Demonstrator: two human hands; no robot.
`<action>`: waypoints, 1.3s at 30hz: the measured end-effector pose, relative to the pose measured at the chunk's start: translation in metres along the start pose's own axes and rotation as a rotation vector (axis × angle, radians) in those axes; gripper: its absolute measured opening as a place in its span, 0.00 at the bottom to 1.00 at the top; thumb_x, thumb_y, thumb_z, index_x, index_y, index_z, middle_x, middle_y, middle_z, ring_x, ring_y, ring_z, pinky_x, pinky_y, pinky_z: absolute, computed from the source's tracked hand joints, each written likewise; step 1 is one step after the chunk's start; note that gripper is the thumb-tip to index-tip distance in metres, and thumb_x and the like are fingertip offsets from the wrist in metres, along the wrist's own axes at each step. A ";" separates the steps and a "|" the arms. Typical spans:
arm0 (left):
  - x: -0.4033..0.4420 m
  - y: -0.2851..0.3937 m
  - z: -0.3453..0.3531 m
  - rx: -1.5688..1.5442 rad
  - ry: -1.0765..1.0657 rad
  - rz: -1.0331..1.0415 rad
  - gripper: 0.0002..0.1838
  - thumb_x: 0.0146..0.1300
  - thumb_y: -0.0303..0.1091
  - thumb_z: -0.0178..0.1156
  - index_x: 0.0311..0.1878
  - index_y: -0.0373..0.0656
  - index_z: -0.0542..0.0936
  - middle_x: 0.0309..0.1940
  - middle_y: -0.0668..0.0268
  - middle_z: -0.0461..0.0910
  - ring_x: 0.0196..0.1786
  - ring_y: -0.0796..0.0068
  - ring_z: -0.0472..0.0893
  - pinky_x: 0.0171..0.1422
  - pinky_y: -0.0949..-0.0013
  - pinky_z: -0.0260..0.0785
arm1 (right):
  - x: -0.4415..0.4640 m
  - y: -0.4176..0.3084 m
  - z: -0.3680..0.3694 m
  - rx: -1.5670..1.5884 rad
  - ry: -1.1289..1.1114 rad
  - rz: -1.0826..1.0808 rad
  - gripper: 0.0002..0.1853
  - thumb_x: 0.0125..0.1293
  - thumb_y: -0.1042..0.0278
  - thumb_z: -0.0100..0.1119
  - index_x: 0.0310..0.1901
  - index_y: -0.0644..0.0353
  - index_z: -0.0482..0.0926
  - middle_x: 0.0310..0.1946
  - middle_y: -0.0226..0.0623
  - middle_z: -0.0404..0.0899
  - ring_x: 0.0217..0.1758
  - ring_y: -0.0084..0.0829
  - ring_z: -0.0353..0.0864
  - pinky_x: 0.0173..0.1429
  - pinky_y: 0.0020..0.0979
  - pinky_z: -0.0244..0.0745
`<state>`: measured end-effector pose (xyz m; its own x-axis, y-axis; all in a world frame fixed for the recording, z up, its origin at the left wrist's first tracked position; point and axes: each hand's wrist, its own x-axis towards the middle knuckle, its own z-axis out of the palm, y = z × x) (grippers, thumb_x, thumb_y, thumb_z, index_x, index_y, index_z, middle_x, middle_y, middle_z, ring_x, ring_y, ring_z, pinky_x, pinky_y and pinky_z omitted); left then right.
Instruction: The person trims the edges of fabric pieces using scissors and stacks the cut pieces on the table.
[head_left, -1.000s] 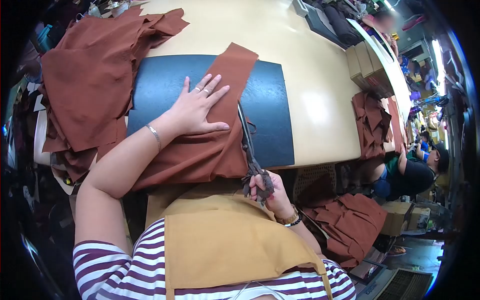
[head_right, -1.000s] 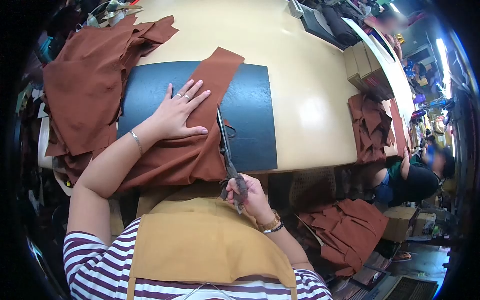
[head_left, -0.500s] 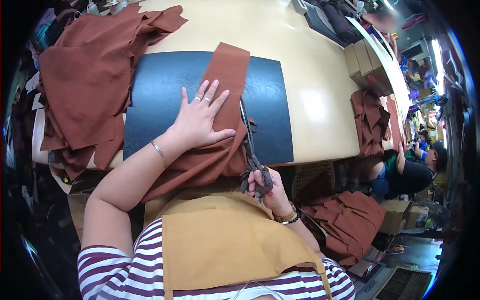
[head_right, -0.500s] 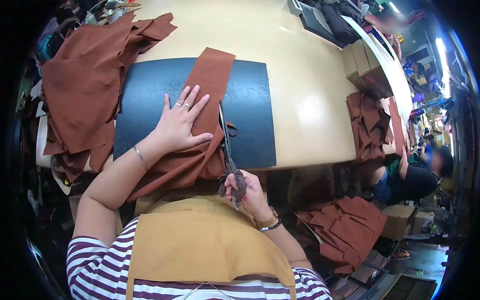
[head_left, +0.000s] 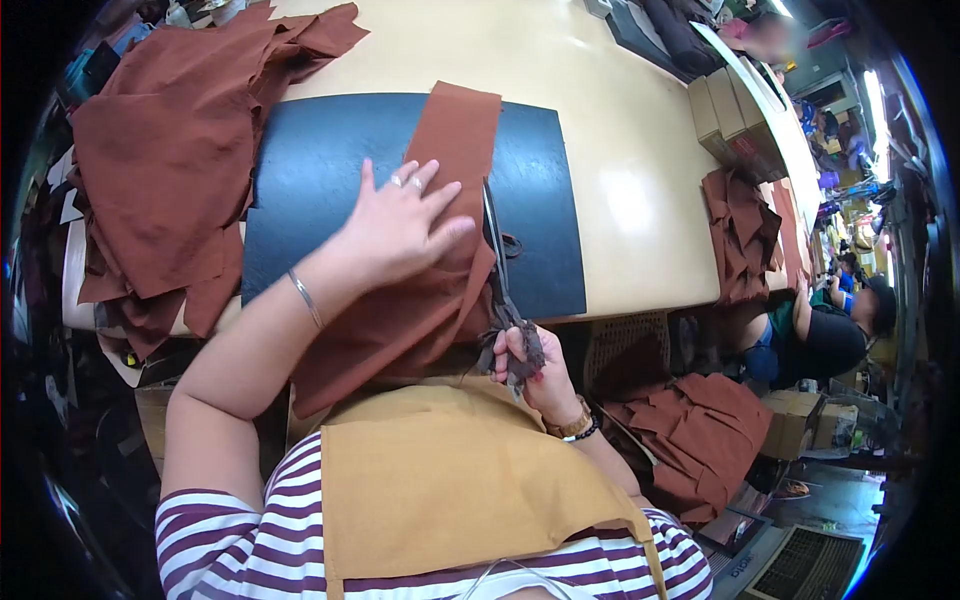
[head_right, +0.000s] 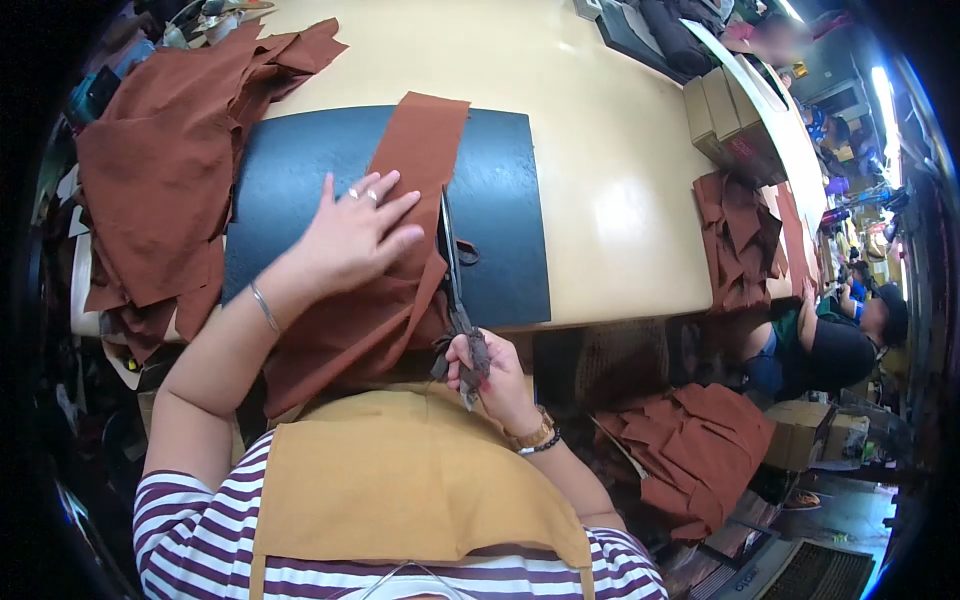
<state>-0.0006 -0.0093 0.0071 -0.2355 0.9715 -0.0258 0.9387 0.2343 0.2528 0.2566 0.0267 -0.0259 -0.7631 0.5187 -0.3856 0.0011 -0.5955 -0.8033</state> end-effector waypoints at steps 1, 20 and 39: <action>0.006 -0.005 -0.010 -0.029 0.046 0.045 0.27 0.68 0.56 0.47 0.60 0.48 0.75 0.64 0.53 0.68 0.69 0.54 0.64 0.71 0.32 0.42 | 0.000 0.000 -0.001 -0.010 -0.002 -0.003 0.10 0.68 0.64 0.57 0.34 0.62 0.75 0.27 0.32 0.76 0.25 0.21 0.76 0.31 0.23 0.75; 0.001 0.008 0.037 0.105 0.157 -0.006 0.37 0.65 0.59 0.49 0.73 0.49 0.58 0.74 0.55 0.50 0.77 0.53 0.48 0.69 0.27 0.40 | 0.002 0.011 -0.006 0.029 -0.007 -0.053 0.10 0.69 0.61 0.55 0.35 0.60 0.75 0.29 0.30 0.77 0.26 0.20 0.77 0.32 0.22 0.76; -0.024 0.029 0.038 0.096 0.143 -0.005 0.38 0.64 0.59 0.50 0.73 0.49 0.57 0.74 0.53 0.50 0.77 0.52 0.49 0.68 0.26 0.40 | -0.004 0.009 0.000 -0.007 0.061 -0.047 0.07 0.69 0.66 0.54 0.37 0.60 0.74 0.31 0.30 0.76 0.29 0.21 0.79 0.33 0.24 0.78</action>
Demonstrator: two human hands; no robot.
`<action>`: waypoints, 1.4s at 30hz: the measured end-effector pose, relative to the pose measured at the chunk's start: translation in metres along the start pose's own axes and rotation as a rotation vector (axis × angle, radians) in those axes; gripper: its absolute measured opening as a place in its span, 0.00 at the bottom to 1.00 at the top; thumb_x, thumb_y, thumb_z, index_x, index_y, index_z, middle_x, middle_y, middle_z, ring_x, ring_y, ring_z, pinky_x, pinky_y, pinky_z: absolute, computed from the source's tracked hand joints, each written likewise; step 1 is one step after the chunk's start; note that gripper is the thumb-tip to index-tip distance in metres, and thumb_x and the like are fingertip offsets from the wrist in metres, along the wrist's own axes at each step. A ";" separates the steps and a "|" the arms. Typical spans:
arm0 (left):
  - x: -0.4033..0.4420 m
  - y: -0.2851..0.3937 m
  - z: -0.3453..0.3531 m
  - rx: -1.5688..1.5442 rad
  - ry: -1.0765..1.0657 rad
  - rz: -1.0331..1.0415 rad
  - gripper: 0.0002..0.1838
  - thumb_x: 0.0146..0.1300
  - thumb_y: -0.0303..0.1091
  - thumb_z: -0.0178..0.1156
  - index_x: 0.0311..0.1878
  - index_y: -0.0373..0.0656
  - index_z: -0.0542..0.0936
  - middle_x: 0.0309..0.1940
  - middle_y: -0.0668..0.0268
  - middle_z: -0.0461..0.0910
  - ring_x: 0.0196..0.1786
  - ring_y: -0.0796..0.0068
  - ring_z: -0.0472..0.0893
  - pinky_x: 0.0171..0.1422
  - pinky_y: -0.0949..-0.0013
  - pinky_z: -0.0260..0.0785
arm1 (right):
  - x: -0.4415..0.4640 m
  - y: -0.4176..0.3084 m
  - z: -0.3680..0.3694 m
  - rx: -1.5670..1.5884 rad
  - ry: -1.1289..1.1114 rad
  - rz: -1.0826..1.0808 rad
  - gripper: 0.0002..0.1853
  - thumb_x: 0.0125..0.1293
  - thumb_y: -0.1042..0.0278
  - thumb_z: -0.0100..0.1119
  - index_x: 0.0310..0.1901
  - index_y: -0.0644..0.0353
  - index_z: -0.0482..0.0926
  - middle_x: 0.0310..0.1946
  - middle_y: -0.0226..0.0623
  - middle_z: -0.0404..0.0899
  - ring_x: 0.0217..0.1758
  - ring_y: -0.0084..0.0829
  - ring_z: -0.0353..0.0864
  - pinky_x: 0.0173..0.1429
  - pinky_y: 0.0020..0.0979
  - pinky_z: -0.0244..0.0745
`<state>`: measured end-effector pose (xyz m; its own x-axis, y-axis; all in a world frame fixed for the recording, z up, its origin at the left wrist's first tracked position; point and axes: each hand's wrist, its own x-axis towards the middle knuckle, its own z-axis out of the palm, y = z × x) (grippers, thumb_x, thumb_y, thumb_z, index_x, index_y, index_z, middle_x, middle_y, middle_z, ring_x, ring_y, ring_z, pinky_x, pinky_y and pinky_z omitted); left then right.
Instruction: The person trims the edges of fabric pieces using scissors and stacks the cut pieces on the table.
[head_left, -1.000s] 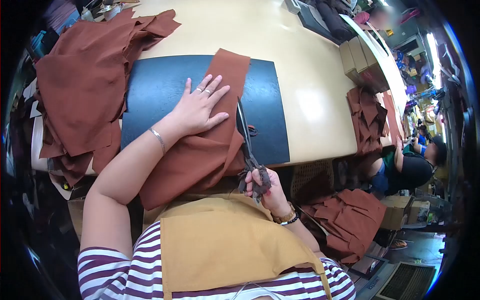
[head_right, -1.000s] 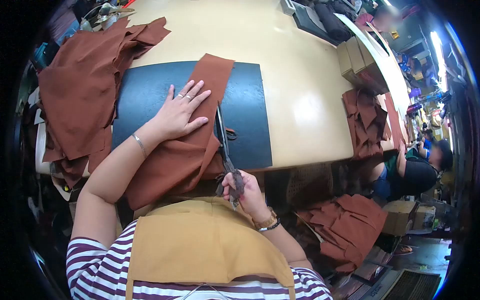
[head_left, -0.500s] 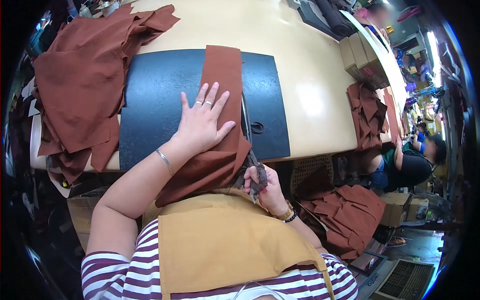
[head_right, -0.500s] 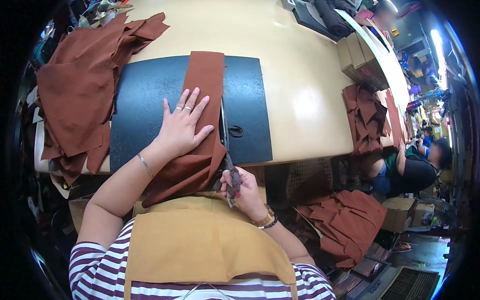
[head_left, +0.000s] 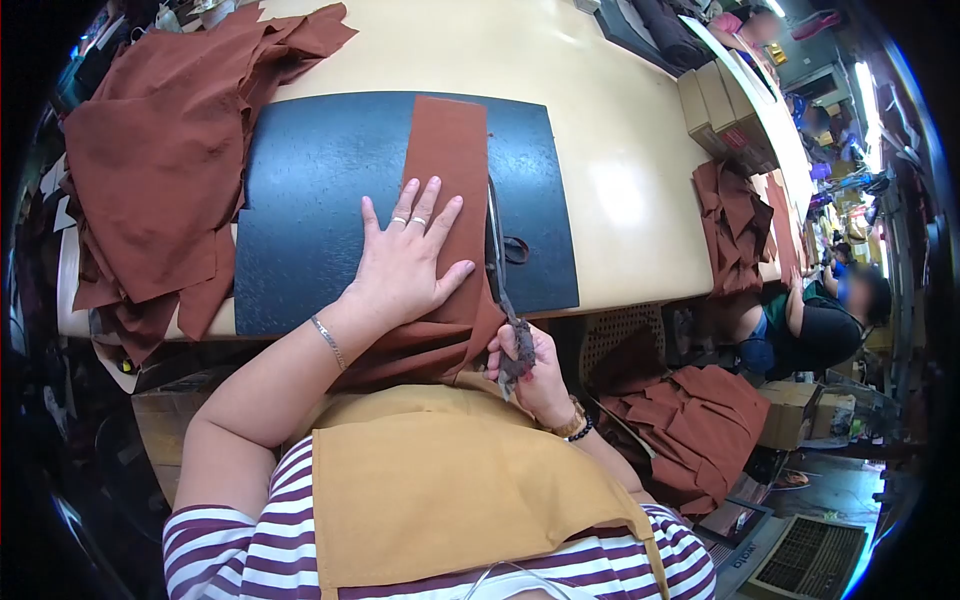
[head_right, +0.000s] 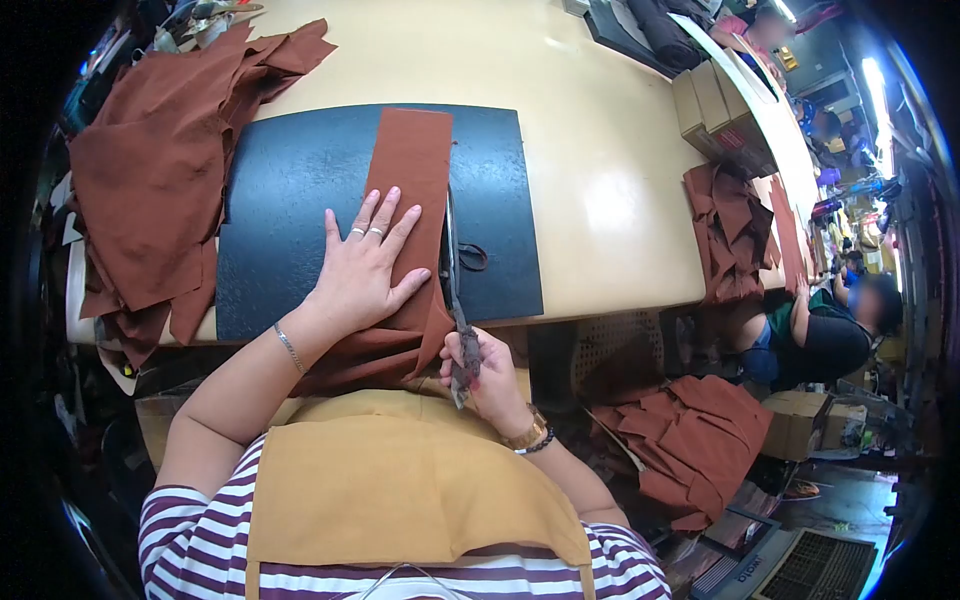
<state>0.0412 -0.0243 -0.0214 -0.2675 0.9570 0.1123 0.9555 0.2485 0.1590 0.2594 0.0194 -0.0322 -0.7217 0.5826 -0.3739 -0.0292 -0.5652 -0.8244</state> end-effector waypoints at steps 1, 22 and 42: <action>0.000 0.000 0.000 -0.001 -0.001 0.001 0.38 0.64 0.59 0.50 0.73 0.49 0.57 0.74 0.53 0.50 0.77 0.52 0.49 0.68 0.26 0.40 | 0.000 0.000 -0.001 -0.003 -0.004 0.012 0.07 0.69 0.65 0.55 0.38 0.60 0.74 0.30 0.30 0.76 0.29 0.21 0.79 0.33 0.24 0.78; -0.013 0.008 -0.006 -0.045 -0.030 0.027 0.39 0.63 0.59 0.51 0.73 0.50 0.58 0.74 0.53 0.50 0.76 0.52 0.49 0.68 0.26 0.42 | 0.002 0.008 0.002 0.175 0.125 -0.117 0.10 0.71 0.60 0.53 0.38 0.58 0.74 0.28 0.27 0.75 0.27 0.19 0.77 0.32 0.23 0.78; 0.001 -0.019 -0.011 -0.058 -0.029 0.064 0.32 0.65 0.60 0.49 0.67 0.50 0.66 0.71 0.55 0.58 0.74 0.56 0.57 0.66 0.23 0.40 | -0.004 -0.002 -0.010 0.233 0.026 -0.077 0.16 0.71 0.52 0.53 0.37 0.59 0.75 0.24 0.29 0.77 0.25 0.22 0.78 0.32 0.27 0.78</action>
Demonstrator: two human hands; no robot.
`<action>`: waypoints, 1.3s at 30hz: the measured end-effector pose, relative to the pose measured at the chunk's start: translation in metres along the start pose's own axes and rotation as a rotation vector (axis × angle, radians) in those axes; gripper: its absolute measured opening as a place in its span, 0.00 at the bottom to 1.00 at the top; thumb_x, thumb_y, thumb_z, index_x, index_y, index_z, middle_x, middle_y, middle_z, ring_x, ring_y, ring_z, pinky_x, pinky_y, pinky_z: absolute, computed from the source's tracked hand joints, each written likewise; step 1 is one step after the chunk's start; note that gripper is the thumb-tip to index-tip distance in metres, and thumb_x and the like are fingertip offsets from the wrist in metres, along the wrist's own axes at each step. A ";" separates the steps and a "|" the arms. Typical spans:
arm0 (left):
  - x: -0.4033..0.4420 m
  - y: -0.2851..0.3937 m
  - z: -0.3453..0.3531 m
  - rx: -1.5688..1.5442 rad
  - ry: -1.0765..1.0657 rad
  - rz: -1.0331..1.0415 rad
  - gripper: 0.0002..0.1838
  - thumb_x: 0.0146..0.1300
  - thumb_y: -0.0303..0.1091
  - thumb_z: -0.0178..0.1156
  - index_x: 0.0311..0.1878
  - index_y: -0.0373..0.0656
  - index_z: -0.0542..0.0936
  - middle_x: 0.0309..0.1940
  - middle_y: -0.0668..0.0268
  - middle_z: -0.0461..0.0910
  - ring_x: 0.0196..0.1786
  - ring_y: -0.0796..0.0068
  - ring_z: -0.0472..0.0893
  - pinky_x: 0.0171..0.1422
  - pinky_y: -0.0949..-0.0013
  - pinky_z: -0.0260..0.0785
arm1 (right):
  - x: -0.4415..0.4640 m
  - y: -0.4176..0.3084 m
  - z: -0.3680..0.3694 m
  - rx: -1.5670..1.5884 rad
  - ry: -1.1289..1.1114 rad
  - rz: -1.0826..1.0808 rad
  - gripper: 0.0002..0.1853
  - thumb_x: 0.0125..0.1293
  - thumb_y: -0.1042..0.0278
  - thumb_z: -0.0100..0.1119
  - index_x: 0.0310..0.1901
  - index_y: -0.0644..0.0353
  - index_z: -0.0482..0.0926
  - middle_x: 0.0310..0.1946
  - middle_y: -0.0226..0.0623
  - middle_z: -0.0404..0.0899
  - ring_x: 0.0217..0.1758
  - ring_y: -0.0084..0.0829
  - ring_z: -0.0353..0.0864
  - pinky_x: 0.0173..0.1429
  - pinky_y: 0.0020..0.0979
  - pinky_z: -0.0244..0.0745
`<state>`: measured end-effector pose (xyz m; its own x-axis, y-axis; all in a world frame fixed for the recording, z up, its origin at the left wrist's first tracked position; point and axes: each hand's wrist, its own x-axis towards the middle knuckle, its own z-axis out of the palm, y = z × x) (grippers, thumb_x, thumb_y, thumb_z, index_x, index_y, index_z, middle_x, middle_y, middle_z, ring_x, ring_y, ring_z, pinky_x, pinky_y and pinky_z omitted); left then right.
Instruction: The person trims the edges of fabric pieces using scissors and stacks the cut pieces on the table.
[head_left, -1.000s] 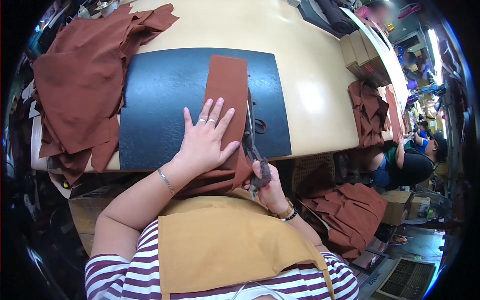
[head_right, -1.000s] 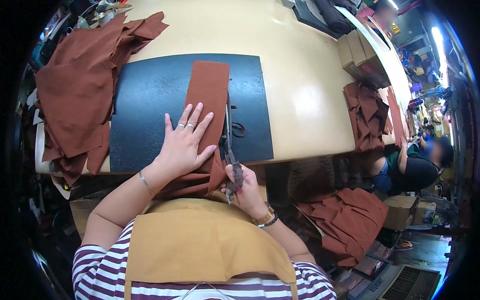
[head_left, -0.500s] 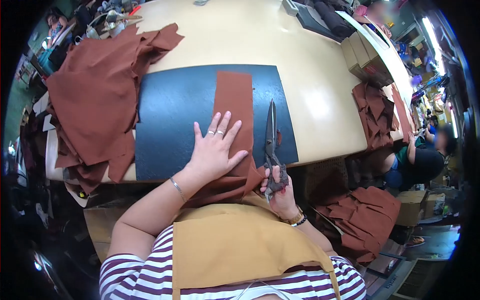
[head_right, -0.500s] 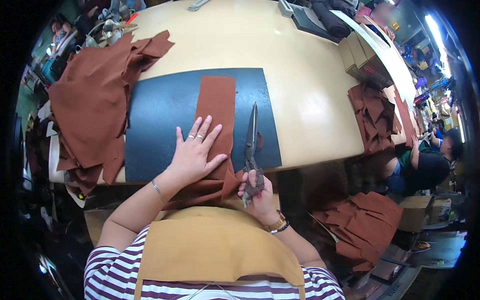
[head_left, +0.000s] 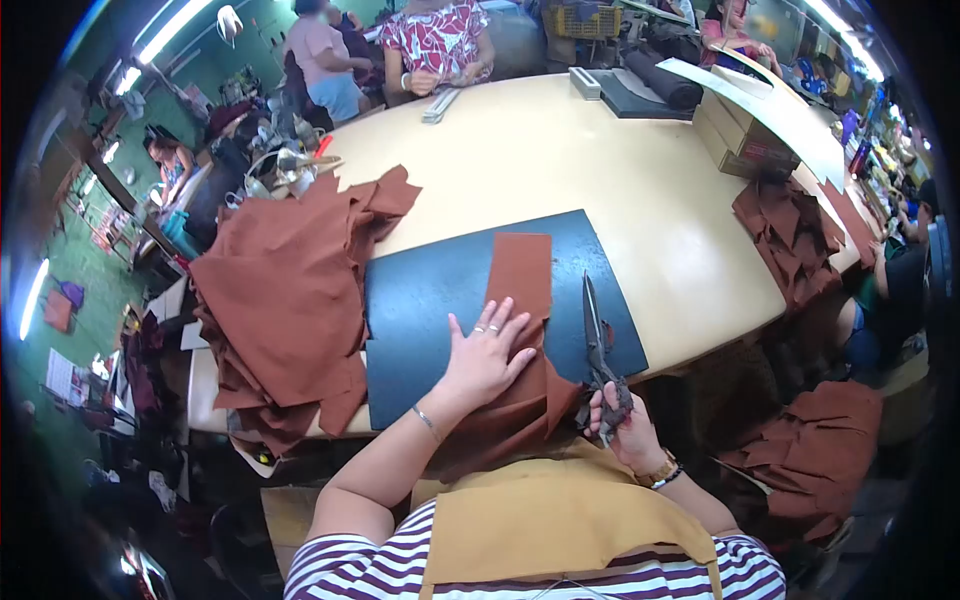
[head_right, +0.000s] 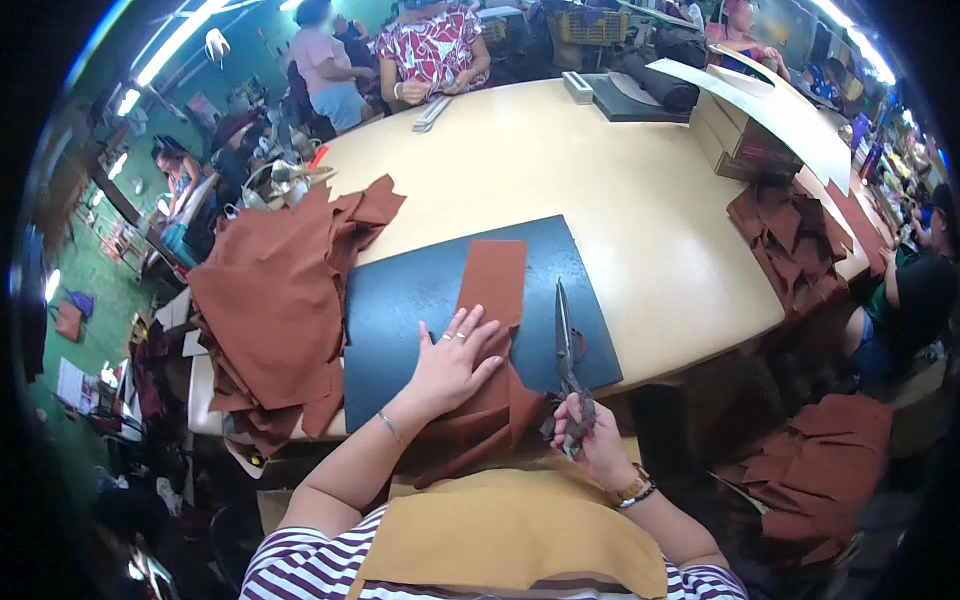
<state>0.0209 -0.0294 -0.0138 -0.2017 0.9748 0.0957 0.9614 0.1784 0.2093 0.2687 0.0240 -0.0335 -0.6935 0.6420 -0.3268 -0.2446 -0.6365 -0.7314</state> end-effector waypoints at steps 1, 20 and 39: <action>0.007 -0.006 -0.011 0.001 -0.026 -0.042 0.34 0.65 0.61 0.48 0.66 0.49 0.66 0.71 0.56 0.59 0.74 0.56 0.58 0.67 0.23 0.38 | 0.000 -0.002 0.000 -0.013 -0.002 -0.004 0.16 0.70 0.52 0.53 0.36 0.59 0.75 0.24 0.29 0.77 0.25 0.22 0.78 0.32 0.27 0.78; 0.058 -0.050 0.006 -0.033 -0.055 0.184 0.23 0.70 0.42 0.42 0.69 0.65 0.66 0.74 0.57 0.52 0.76 0.53 0.51 0.72 0.32 0.41 | -0.022 -0.028 -0.035 -0.090 -0.079 0.143 0.21 0.68 0.44 0.54 0.34 0.57 0.77 0.27 0.31 0.78 0.27 0.23 0.79 0.34 0.28 0.78; 0.029 -0.041 -0.003 -0.026 -0.056 0.255 0.24 0.68 0.47 0.47 0.67 0.63 0.68 0.73 0.59 0.56 0.75 0.54 0.54 0.72 0.34 0.43 | -0.022 -0.025 -0.005 -0.267 -0.010 0.132 0.27 0.65 0.38 0.54 0.29 0.60 0.76 0.20 0.30 0.75 0.21 0.21 0.77 0.30 0.22 0.74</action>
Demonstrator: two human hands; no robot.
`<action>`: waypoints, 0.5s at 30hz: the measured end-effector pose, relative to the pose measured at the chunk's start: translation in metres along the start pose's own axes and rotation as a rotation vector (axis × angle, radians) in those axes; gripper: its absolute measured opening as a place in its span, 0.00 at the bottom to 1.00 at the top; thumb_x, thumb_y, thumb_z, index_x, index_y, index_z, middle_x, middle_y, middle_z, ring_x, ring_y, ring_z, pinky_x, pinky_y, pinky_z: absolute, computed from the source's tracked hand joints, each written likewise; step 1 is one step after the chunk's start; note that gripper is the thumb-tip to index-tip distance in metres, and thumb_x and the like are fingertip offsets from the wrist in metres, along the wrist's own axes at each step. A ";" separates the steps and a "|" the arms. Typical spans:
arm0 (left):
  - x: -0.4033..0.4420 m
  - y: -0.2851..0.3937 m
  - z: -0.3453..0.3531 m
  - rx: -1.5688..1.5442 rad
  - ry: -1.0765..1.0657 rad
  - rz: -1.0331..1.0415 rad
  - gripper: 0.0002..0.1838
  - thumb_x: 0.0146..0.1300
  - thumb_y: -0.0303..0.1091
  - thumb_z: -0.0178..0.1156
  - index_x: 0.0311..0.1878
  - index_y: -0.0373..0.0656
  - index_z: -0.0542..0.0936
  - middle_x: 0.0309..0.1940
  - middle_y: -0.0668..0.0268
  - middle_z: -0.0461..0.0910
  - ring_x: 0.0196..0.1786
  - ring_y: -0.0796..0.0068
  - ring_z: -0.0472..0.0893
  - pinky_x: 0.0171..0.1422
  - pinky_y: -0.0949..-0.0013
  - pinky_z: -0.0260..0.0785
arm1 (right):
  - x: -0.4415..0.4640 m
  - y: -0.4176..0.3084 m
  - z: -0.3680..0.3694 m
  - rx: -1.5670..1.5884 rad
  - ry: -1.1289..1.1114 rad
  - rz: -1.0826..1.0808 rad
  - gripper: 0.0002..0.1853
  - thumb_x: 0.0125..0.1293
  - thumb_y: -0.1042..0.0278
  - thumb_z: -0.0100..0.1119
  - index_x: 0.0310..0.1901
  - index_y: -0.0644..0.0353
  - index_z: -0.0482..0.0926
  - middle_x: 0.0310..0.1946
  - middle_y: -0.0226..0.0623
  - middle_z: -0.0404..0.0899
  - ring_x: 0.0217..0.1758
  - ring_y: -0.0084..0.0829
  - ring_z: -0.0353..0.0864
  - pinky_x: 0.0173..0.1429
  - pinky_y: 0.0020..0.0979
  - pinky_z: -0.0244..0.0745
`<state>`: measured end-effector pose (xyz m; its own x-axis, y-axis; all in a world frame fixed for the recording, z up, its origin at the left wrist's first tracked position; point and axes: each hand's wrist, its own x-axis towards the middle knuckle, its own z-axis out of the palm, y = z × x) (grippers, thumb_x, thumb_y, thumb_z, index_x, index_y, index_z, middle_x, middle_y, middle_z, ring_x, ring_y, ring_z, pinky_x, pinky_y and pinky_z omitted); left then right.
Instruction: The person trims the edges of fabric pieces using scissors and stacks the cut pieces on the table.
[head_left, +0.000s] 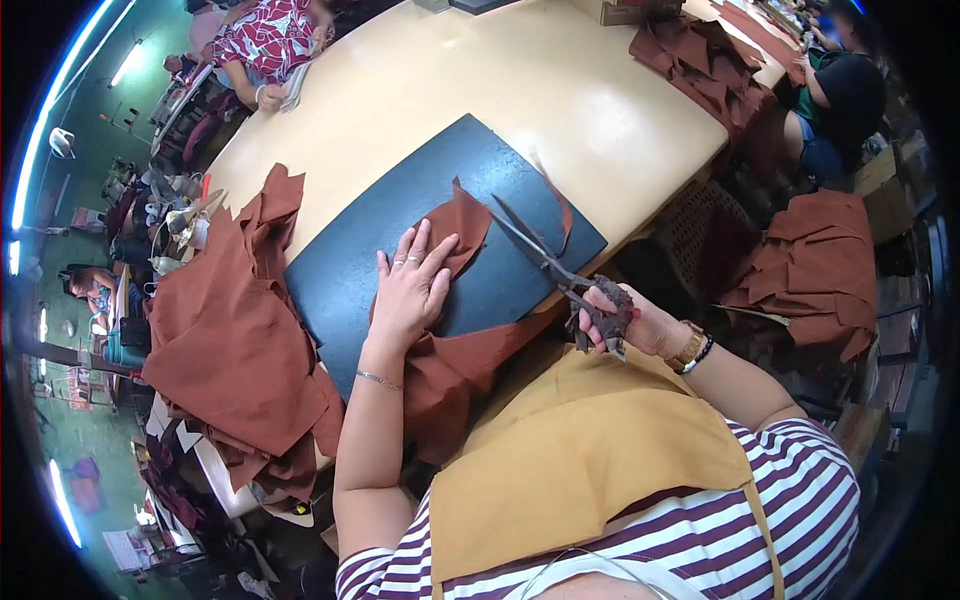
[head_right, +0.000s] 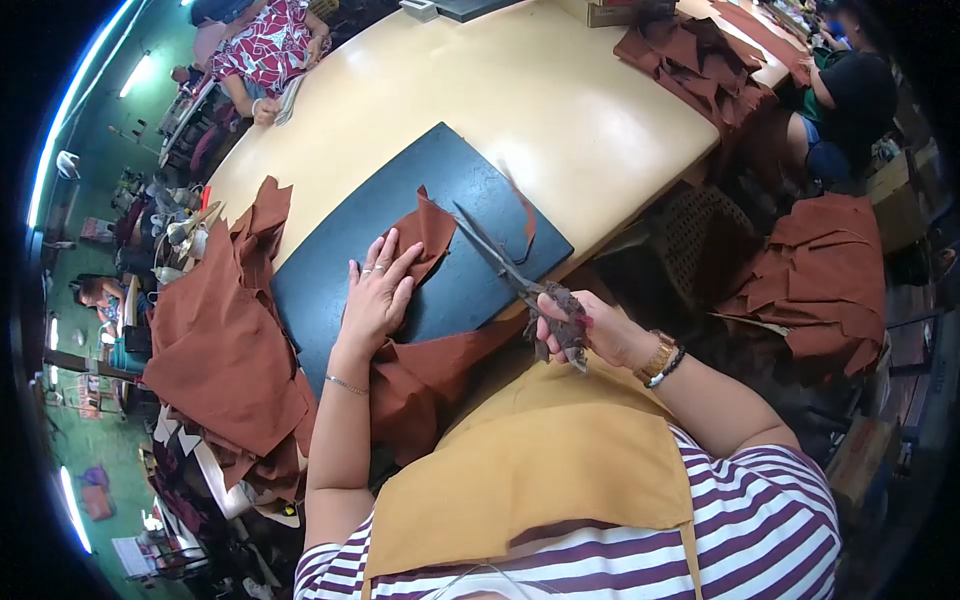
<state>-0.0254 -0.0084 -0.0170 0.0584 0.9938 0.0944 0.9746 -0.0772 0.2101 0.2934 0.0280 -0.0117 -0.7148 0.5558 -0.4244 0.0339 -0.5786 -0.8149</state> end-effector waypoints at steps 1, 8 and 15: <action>-0.001 0.001 -0.001 -0.005 0.013 -0.006 0.25 0.67 0.48 0.49 0.67 0.63 0.69 0.73 0.59 0.56 0.75 0.54 0.55 0.72 0.34 0.43 | -0.001 0.001 0.001 0.003 0.032 -0.012 0.27 0.65 0.38 0.54 0.29 0.60 0.76 0.20 0.30 0.75 0.21 0.21 0.77 0.30 0.22 0.74; 0.001 -0.001 0.007 -0.124 0.048 -0.066 0.23 0.68 0.47 0.50 0.66 0.64 0.70 0.72 0.59 0.58 0.75 0.55 0.55 0.72 0.33 0.43 | -0.019 0.003 -0.012 0.005 0.039 -0.013 0.28 0.66 0.37 0.53 0.30 0.60 0.77 0.21 0.29 0.76 0.22 0.20 0.76 0.30 0.21 0.74; -0.006 0.013 0.001 -0.045 0.001 -0.003 0.22 0.68 0.46 0.50 0.65 0.67 0.71 0.73 0.57 0.56 0.75 0.54 0.54 0.71 0.30 0.40 | -0.013 0.004 -0.001 0.010 -0.006 -0.005 0.24 0.66 0.42 0.56 0.28 0.59 0.76 0.21 0.28 0.76 0.23 0.19 0.78 0.30 0.21 0.74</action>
<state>-0.0125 -0.0155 -0.0159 0.0549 0.9940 0.0949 0.9642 -0.0775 0.2538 0.3034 0.0192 -0.0103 -0.7189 0.5557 -0.4177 0.0228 -0.5817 -0.8131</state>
